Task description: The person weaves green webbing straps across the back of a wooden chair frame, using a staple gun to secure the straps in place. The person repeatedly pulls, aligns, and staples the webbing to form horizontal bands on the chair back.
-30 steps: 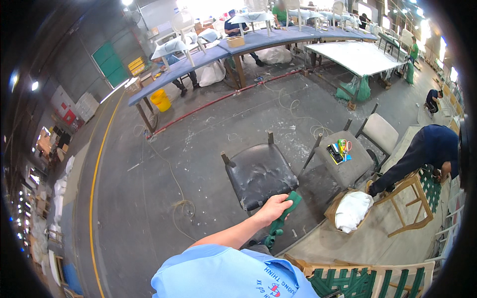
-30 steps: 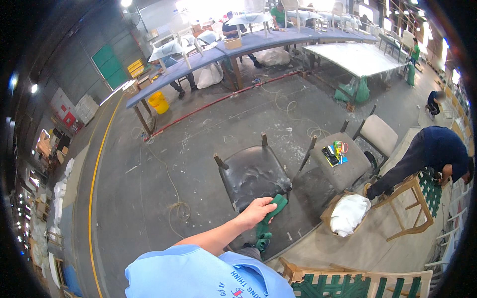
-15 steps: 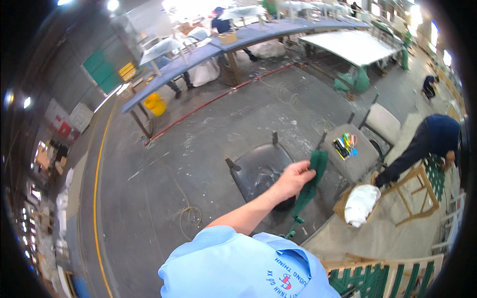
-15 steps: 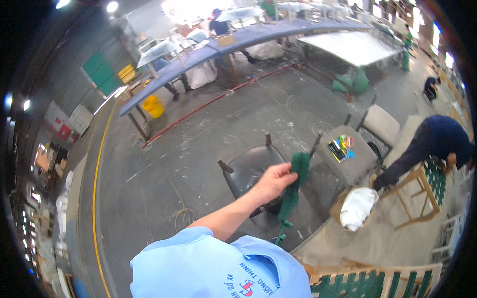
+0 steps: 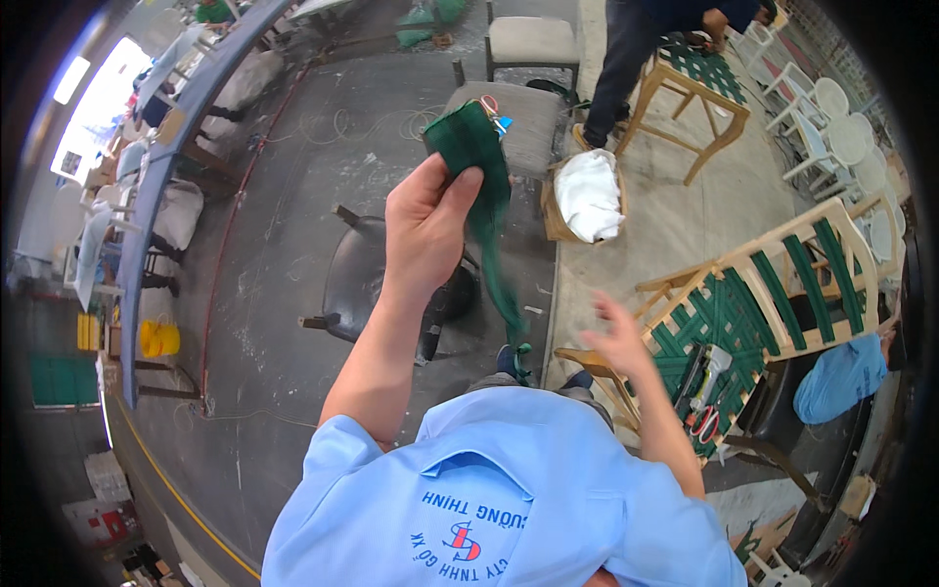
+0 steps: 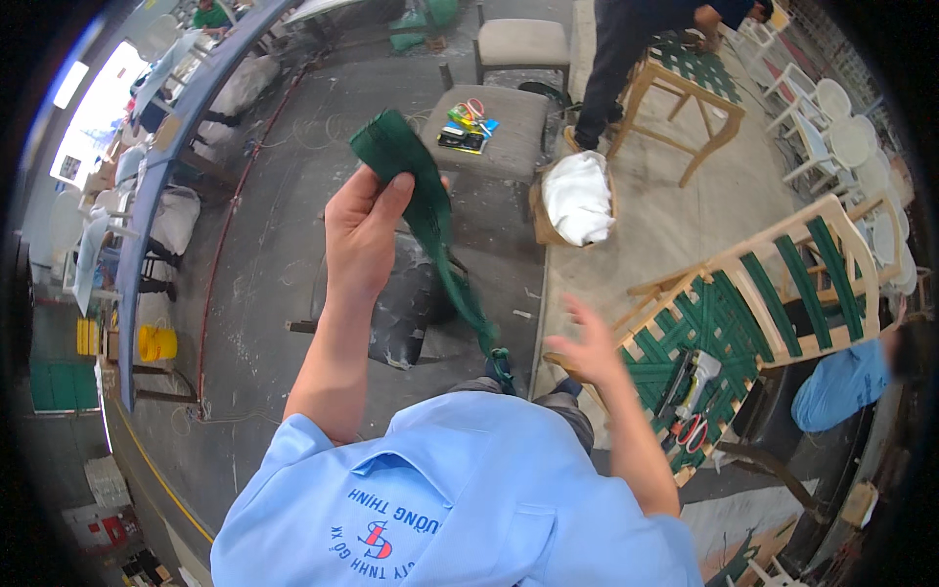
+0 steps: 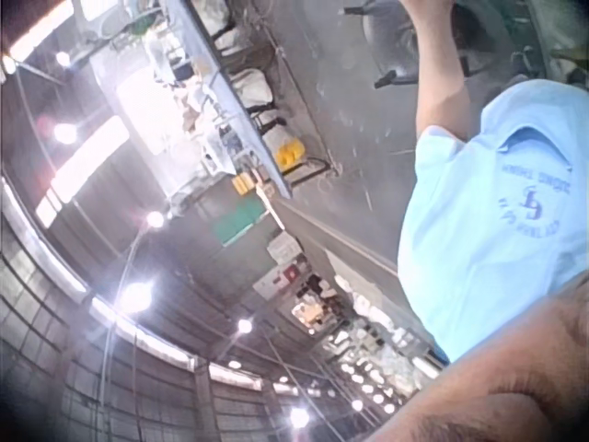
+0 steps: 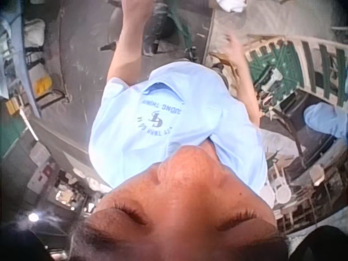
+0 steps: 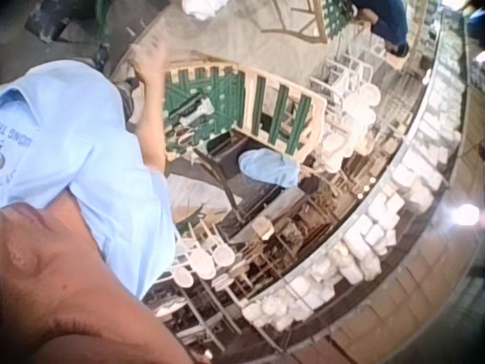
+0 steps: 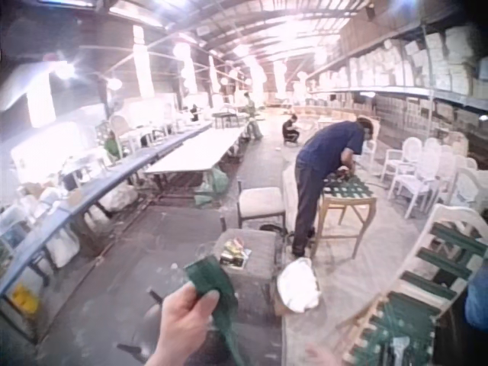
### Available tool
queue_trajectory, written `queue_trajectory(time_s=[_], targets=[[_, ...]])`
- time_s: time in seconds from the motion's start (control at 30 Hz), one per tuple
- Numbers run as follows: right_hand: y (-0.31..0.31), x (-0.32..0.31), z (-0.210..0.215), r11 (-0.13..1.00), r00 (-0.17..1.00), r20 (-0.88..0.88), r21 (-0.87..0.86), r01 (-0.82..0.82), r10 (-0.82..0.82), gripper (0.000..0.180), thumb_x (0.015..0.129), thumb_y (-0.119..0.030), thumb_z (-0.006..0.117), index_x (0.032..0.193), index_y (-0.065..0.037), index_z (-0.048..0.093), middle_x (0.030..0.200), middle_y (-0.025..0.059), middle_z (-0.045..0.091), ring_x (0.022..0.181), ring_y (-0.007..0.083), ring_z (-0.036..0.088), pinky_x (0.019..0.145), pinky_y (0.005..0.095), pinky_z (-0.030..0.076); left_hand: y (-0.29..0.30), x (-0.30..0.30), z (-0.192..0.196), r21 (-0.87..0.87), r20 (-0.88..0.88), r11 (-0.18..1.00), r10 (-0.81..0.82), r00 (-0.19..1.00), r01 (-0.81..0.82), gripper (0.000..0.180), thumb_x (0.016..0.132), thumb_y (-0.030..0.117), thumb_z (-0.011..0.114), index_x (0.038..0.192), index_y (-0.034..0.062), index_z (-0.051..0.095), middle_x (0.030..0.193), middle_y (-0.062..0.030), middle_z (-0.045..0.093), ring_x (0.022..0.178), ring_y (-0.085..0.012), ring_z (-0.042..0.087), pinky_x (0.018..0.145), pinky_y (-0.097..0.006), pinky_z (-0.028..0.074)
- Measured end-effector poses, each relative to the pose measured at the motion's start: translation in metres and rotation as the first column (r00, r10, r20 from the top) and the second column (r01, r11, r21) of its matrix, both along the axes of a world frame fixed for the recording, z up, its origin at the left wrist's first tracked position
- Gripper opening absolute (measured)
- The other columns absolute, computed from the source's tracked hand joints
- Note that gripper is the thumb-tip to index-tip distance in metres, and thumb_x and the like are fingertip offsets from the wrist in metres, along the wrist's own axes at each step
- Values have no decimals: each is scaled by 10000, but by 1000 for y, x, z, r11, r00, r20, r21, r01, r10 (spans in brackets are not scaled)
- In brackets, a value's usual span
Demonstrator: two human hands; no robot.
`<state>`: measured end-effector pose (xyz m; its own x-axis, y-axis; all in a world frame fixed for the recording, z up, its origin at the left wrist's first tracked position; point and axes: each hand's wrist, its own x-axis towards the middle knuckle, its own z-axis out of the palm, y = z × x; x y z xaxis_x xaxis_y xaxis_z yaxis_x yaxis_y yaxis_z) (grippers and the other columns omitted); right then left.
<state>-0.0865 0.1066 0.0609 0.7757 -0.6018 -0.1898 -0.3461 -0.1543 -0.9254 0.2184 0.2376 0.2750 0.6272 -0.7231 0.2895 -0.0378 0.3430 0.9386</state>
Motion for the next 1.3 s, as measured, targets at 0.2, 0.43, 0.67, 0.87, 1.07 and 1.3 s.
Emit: queue_trajectory(time_s=[0.2,0.43,0.67,0.87,1.07,1.3], targets=[[84,97,-14,827,920,76,414,-380,384,439,926,-232,834,1275,-26,667,1185,90,712,1086,190,648,986,362,519,-48,-10,45,-60,489,975,215,845,-213,166,1022,61,673,1162,-21,711,941,22,740,831,-40,619,768,-223,512],[47,90,48,795,989,136,595,-122,51,341,1060,-346,671,973,-25,744,789,48,738,793,131,682,789,293,510,-48,51,26,188,150,981,-83,985,54,529,1061,213,648,1527,-3,524,1356,-99,686,1176,-161,642,1003,-305,513],[-2,70,61,610,801,441,783,-122,-405,330,1086,-327,626,1036,-13,714,848,71,702,786,198,699,760,348,579,16,-50,-211,867,-191,184,-736,649,464,872,928,402,816,1593,3,417,1499,-227,585,1342,-321,592,1122,-411,479],[-29,59,82,653,736,491,752,-88,-467,282,1078,-273,643,1064,-4,728,906,90,725,818,219,713,777,382,597,-9,-152,-235,269,-669,367,-594,447,891,366,1057,98,600,1408,-2,628,1314,-93,691,1266,-215,607,1125,-374,446],[-85,17,140,720,553,674,671,-180,-490,248,1066,-250,652,1120,-17,721,983,108,742,898,244,739,830,411,603,-31,-110,-165,-163,-717,322,-688,112,932,612,983,465,622,1441,60,593,796,-3,544,759,-184,528,842,-409,459],[-124,-26,103,651,485,662,725,-223,-571,365,1089,-392,587,1149,-41,668,1044,97,735,952,248,739,829,420,598,-55,-135,-87,-285,-601,429,-777,189,857,786,1050,617,512,1420,-75,563,1017,-214,728,1004,-372,709,1131,-588,448]])
